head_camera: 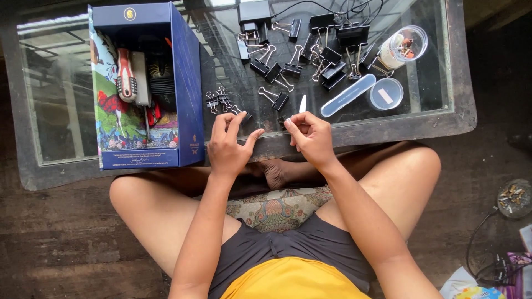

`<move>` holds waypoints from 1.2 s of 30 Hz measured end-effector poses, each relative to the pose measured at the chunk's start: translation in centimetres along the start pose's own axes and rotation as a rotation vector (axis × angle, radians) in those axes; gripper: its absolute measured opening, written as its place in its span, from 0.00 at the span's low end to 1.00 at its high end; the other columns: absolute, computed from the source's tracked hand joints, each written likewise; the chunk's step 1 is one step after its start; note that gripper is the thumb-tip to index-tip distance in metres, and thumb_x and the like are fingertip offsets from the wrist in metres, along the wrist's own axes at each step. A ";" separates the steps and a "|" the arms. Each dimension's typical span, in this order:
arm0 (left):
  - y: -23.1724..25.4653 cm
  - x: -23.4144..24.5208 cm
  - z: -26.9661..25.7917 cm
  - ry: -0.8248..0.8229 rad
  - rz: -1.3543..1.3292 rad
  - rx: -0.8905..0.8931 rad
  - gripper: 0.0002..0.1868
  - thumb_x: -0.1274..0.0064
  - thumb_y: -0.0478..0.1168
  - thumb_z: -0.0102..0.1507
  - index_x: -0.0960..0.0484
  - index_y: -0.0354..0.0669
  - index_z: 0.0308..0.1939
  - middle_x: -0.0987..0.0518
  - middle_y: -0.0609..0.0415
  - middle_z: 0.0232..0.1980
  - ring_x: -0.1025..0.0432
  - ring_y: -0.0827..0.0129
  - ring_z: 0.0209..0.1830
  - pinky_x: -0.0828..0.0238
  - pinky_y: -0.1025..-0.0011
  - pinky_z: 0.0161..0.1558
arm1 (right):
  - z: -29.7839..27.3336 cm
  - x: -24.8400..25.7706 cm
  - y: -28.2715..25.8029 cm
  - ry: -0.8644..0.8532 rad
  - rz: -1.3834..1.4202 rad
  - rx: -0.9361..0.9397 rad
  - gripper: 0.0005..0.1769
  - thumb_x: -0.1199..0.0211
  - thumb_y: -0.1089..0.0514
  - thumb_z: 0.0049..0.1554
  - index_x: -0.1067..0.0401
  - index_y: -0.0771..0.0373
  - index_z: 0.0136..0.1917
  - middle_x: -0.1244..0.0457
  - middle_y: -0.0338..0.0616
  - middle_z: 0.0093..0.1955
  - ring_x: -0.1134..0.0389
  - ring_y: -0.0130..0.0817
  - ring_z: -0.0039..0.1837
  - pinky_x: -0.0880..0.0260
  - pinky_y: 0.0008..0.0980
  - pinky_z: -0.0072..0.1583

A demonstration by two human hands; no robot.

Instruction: The person sits cross-legged on a cushion and assembles black binder clips by hand. They pick up clips from a pile on a glass table, manipulate the metal arms and plastic bodies, and place the assembled clips back on the table.

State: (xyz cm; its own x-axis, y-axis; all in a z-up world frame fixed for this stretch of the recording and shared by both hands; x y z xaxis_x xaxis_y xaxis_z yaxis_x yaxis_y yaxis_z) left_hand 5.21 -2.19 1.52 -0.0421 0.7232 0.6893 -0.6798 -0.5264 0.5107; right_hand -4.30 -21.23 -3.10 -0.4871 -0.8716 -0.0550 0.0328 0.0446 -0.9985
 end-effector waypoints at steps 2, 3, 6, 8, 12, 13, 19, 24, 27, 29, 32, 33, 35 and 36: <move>0.0 -0.6 -0.2 -0.003 0.045 -0.013 0.23 0.29 0.50 0.58 0.16 0.43 0.51 0.26 0.54 0.42 0.26 0.60 0.36 0.24 0.64 0.37 | 0.0 -0.2 -0.8 0.009 0.000 -0.011 0.02 0.37 0.70 0.62 0.27 0.73 0.49 0.36 0.49 0.31 0.38 0.24 0.23 0.35 0.21 0.28; 0.0 -0.9 -0.4 -0.004 0.093 -0.022 0.21 0.30 0.49 0.60 0.15 0.42 0.51 0.26 0.54 0.41 0.26 0.60 0.36 0.24 0.64 0.36 | 0.0 -0.3 -1.2 0.013 0.000 -0.022 0.05 0.38 0.70 0.62 0.28 0.74 0.52 0.36 0.50 0.33 0.37 0.24 0.23 0.35 0.22 0.27; -0.3 -1.2 -0.5 0.015 0.126 -0.030 0.15 0.35 0.46 0.64 0.15 0.41 0.50 0.26 0.55 0.40 0.26 0.62 0.35 0.24 0.66 0.35 | -0.1 -0.3 -1.4 0.015 0.023 0.009 0.10 0.40 0.70 0.63 0.32 0.73 0.59 0.37 0.50 0.34 0.38 0.24 0.23 0.36 0.21 0.26; -0.2 -1.4 -0.8 0.003 0.135 -0.037 0.14 0.36 0.45 0.65 0.14 0.42 0.51 0.26 0.55 0.41 0.25 0.63 0.36 0.24 0.68 0.34 | -0.1 -0.1 -1.1 0.012 0.011 0.049 0.12 0.41 0.70 0.64 0.33 0.73 0.60 0.37 0.50 0.34 0.37 0.25 0.23 0.36 0.22 0.26; -0.3 -1.5 -1.1 0.022 0.100 -0.060 0.15 0.40 0.41 0.67 0.16 0.41 0.57 0.25 0.54 0.44 0.25 0.62 0.38 0.24 0.68 0.35 | -0.4 0.2 0.0 0.004 0.023 0.158 0.13 0.42 0.71 0.64 0.32 0.73 0.62 0.36 0.50 0.35 0.34 0.28 0.26 0.34 0.25 0.30; -0.4 -1.6 -1.3 0.025 0.101 -0.060 0.15 0.40 0.41 0.67 0.16 0.41 0.57 0.25 0.54 0.44 0.25 0.62 0.38 0.24 0.68 0.35 | -0.5 0.3 0.2 0.002 0.022 0.161 0.13 0.42 0.71 0.64 0.32 0.73 0.62 0.36 0.50 0.35 0.34 0.28 0.26 0.34 0.25 0.30; 0.6 -2.3 -1.5 0.000 -0.543 0.139 0.21 0.39 0.39 0.66 0.19 0.44 0.64 0.23 0.55 0.44 0.28 0.71 0.38 0.27 0.74 0.38 | -0.9 0.0 -0.3 -0.041 0.020 0.208 0.13 0.40 0.69 0.63 0.28 0.73 0.62 0.33 0.52 0.36 0.33 0.30 0.28 0.30 0.26 0.34; 2.1 -4.8 -1.6 -0.343 -0.950 0.219 0.28 0.34 0.33 0.60 0.20 0.45 0.65 0.21 0.53 0.44 0.25 0.74 0.36 0.31 0.82 0.27 | -0.8 -0.2 -0.9 -0.084 0.072 0.187 0.15 0.41 0.70 0.63 0.26 0.71 0.63 0.32 0.54 0.43 0.30 0.32 0.31 0.30 0.26 0.33; 2.1 -5.0 -1.5 -0.449 -1.010 0.256 0.29 0.33 0.32 0.59 0.20 0.45 0.65 0.20 0.54 0.44 0.23 0.74 0.36 0.32 0.83 0.26 | -0.5 0.2 1.0 -0.087 0.090 0.166 0.12 0.38 0.71 0.62 0.24 0.73 0.59 0.32 0.53 0.42 0.29 0.34 0.31 0.28 0.26 0.34; 1.8 -5.3 -1.7 -0.486 -1.043 0.299 0.30 0.32 0.32 0.58 0.20 0.44 0.65 0.19 0.54 0.44 0.23 0.74 0.36 0.31 0.83 0.28 | -0.5 0.2 1.0 -0.091 0.101 0.139 0.12 0.37 0.70 0.61 0.23 0.73 0.58 0.32 0.53 0.42 0.29 0.33 0.32 0.27 0.26 0.35; 1.8 -5.5 -1.7 -0.540 -1.080 0.347 0.33 0.30 0.31 0.56 0.22 0.43 0.64 0.18 0.53 0.43 0.22 0.74 0.37 0.31 0.83 0.30 | -0.5 0.2 1.0 -0.118 0.126 0.099 0.10 0.35 0.70 0.60 0.24 0.73 0.57 0.32 0.51 0.43 0.29 0.31 0.35 0.27 0.25 0.37; 1.9 -5.4 -1.6 -0.558 -1.084 0.352 0.33 0.29 0.31 0.55 0.22 0.42 0.64 0.17 0.53 0.42 0.21 0.74 0.37 0.30 0.82 0.31 | -0.5 0.1 1.0 -0.141 0.142 0.084 0.10 0.34 0.70 0.60 0.25 0.73 0.55 0.33 0.49 0.43 0.30 0.30 0.36 0.27 0.24 0.39; 2.2 -5.1 -1.4 -0.577 -1.084 0.359 0.34 0.28 0.31 0.53 0.22 0.43 0.63 0.17 0.54 0.41 0.22 0.74 0.37 0.30 0.82 0.32 | -0.5 0.2 0.8 -0.176 0.157 0.075 0.09 0.34 0.70 0.60 0.25 0.74 0.55 0.33 0.49 0.43 0.29 0.30 0.37 0.27 0.25 0.40; 2.3 -5.0 -1.3 -0.596 -1.084 0.367 0.34 0.27 0.32 0.52 0.23 0.43 0.61 0.16 0.55 0.40 0.22 0.75 0.37 0.30 0.83 0.32 | -0.4 0.1 0.7 -0.212 0.172 0.066 0.09 0.34 0.69 0.59 0.26 0.74 0.54 0.33 0.49 0.44 0.29 0.30 0.38 0.26 0.25 0.41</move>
Point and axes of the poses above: each hand's wrist, its own z-axis towards the middle knuckle, its own x-axis out of the back of the hand, y = z × x, the point moved 6 cm from there along z, towards the middle knuckle
